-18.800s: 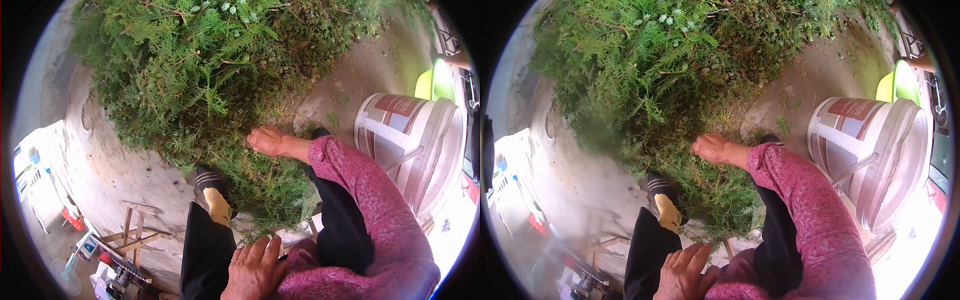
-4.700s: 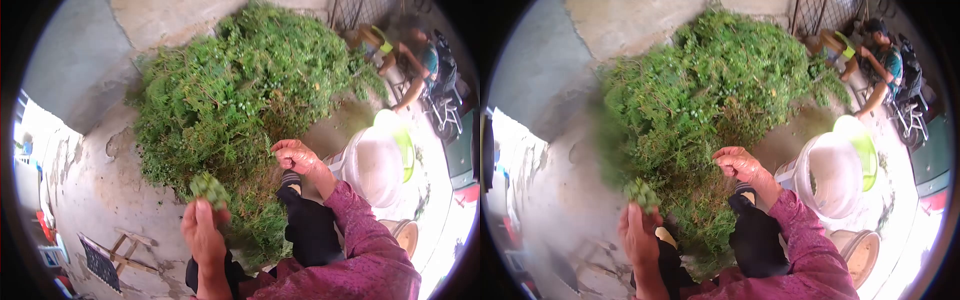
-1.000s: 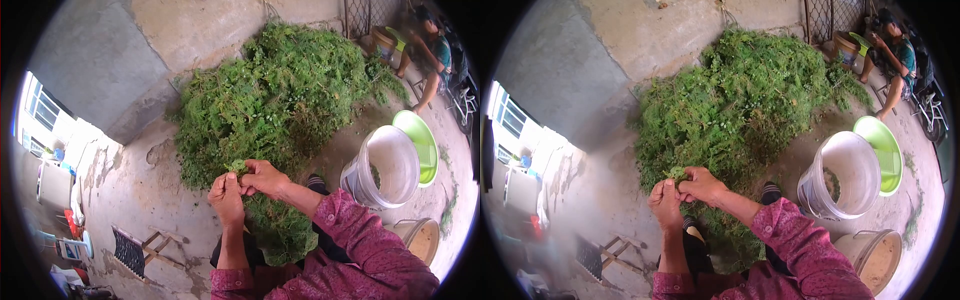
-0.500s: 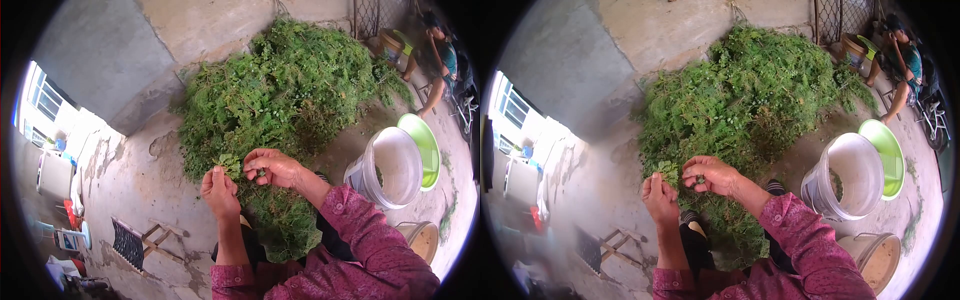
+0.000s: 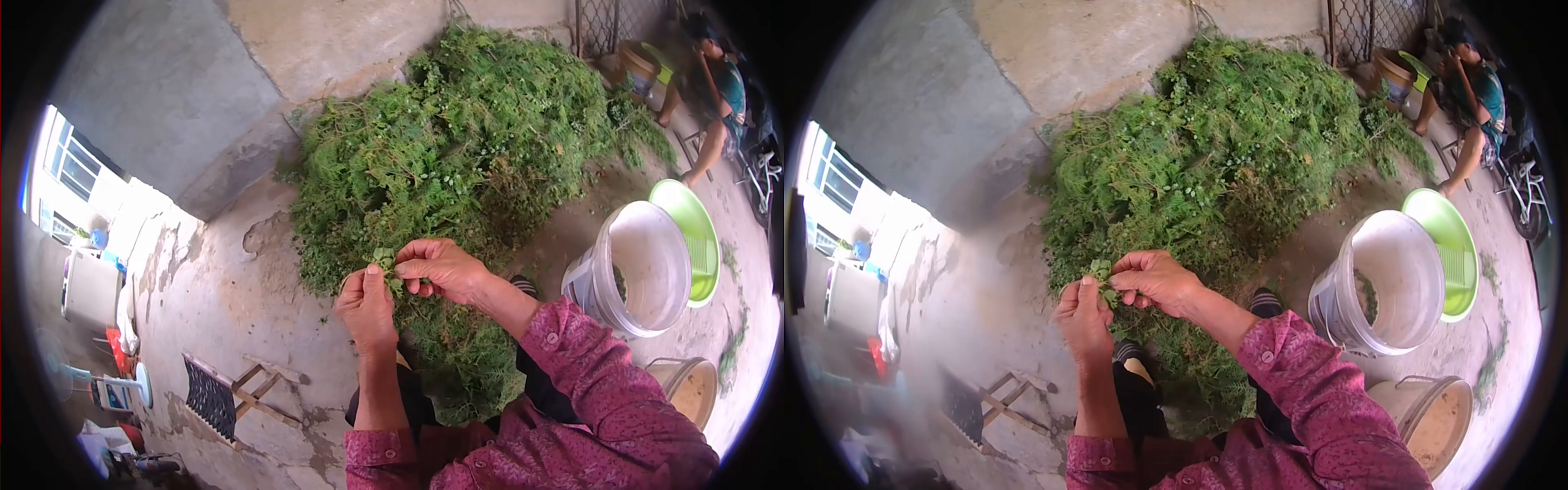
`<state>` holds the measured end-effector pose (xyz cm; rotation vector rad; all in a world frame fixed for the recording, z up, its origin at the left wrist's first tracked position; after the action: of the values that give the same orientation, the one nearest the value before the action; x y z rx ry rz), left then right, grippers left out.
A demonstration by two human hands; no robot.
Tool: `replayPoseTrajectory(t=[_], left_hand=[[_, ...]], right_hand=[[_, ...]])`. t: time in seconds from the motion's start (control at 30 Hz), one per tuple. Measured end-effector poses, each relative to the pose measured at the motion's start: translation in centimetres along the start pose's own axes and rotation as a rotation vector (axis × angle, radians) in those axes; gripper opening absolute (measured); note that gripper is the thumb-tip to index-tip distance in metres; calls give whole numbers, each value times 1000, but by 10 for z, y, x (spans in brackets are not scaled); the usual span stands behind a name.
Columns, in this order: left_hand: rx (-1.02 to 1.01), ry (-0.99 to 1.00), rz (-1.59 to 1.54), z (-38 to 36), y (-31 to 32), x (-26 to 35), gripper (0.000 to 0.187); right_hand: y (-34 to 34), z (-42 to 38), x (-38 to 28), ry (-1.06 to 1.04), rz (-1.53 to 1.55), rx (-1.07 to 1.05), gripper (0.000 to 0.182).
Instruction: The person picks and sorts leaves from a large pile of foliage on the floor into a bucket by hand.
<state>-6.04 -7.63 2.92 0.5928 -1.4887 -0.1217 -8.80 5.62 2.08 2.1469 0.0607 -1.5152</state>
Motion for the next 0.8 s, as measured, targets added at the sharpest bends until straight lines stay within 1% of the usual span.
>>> replayPoseTrajectory(t=[0.1, 0.17, 0.23, 0.3, 0.37, 0.4, 0.43, 0.47, 0.5, 0.53, 0.63, 0.7, 0.8], left_hand=[[-41, -7, 73, -1, 5, 0, 18], [-56, 3, 99, -2, 5, -2, 18], [-72, 13, 124, 0, 2, -10, 17], [-153, 484, 477, -3, 4, -9, 15], [-121, 449, 452, -5, 4, -6, 15], [-84, 411, 427, -5, 2, -3, 15], [-84, 410, 427, -5, 3, 2, 15], [-71, 239, 183, -2, 2, 4, 15], [-54, 68, -61, -1, 1, 3, 15], [-47, 69, -60, -1, 1, 6, 15], [-29, 14, -129, 0, 2, 7, 17], [-68, 18, -105, 0, 1, 4, 16], [-42, 7, -103, 1, -1, 3, 15]], right_hand=[[-2, -1, -1, 11, -62, 15, 17], [-2, -2, -3, -46, -288, 78, 16], [-1, -1, -2, -61, -340, 93, 15], [-5, 4, 7, -75, -391, 108, 14], [-17, 14, 17, -347, -944, 370, 13], [-17, 12, 12, -346, -939, 377, 13], [-19, 13, 12, -112, -536, 234, 13], [-17, 12, 11, 117, -137, 83, 13], [-14, 8, 6, 111, -13, -15, 14], [-10, 5, 5, 116, -13, -20, 14], [2, 1, 3, 110, 156, -203, 16], [3, 2, 4, 111, 183, -220, 16], [3, 3, 6, 108, 214, -256, 17]])
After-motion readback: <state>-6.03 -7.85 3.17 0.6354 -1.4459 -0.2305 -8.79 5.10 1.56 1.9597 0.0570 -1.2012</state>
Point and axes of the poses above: each hand's wrist, its own z-axis towards the middle knuckle, its own y-axis out of the palm, x = y × z, the point moved 3 cm from there along z, towards the middle knuckle, and after that the axes turned 11 degrees about -z, right-handed, at the moved point
